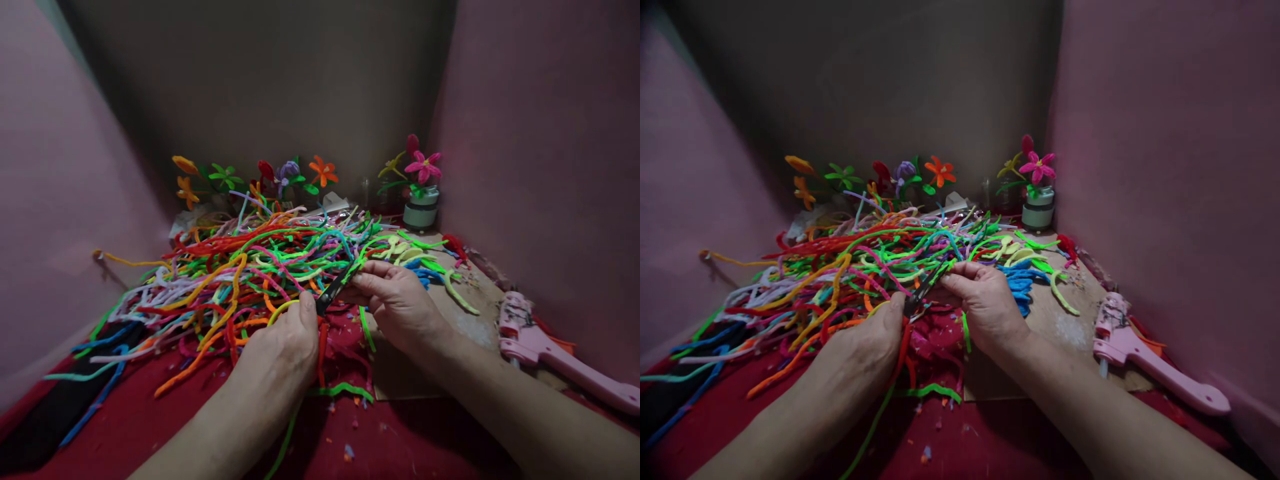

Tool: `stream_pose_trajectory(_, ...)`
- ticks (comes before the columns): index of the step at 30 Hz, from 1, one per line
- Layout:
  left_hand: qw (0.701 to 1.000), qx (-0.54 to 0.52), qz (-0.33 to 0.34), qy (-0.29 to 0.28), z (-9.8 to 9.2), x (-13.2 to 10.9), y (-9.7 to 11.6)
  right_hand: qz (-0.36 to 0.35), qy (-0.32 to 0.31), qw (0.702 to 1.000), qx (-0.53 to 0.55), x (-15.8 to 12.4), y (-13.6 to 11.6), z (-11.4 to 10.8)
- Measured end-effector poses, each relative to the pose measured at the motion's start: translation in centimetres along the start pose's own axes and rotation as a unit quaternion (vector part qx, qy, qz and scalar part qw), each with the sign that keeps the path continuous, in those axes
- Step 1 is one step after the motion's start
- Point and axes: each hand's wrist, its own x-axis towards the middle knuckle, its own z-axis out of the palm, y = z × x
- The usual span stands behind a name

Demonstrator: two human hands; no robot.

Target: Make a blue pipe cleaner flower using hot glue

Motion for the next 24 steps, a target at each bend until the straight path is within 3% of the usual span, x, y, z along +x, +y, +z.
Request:
stream_pose_trajectory(8, 0.999, 0.022, 0.033, 0.015, 0.3, 0.1, 0.1, -0.005, 0.004, 1.0, 0.001, 0.0, -0.1, 0.1)
stream_pose_trajectory(15, 0.993, -0.114, 0.021, 0.015, 0.1, -0.2, -0.8, -0.009, 0.003, 1.0, -0.018, 0.3, -0.2, 0.0)
stream_pose_trajectory(18, 0.992, -0.123, 0.016, 0.034, 0.0, -0.3, -1.1, -0.018, -0.015, 1.0, -0.02, 0.2, 0.0, -0.2)
stream_pose_trajectory(24, 0.993, -0.113, 0.021, 0.013, -0.2, -0.3, -1.0, -0.042, -0.033, 0.997, -0.053, 0.1, 0.3, 0.0)
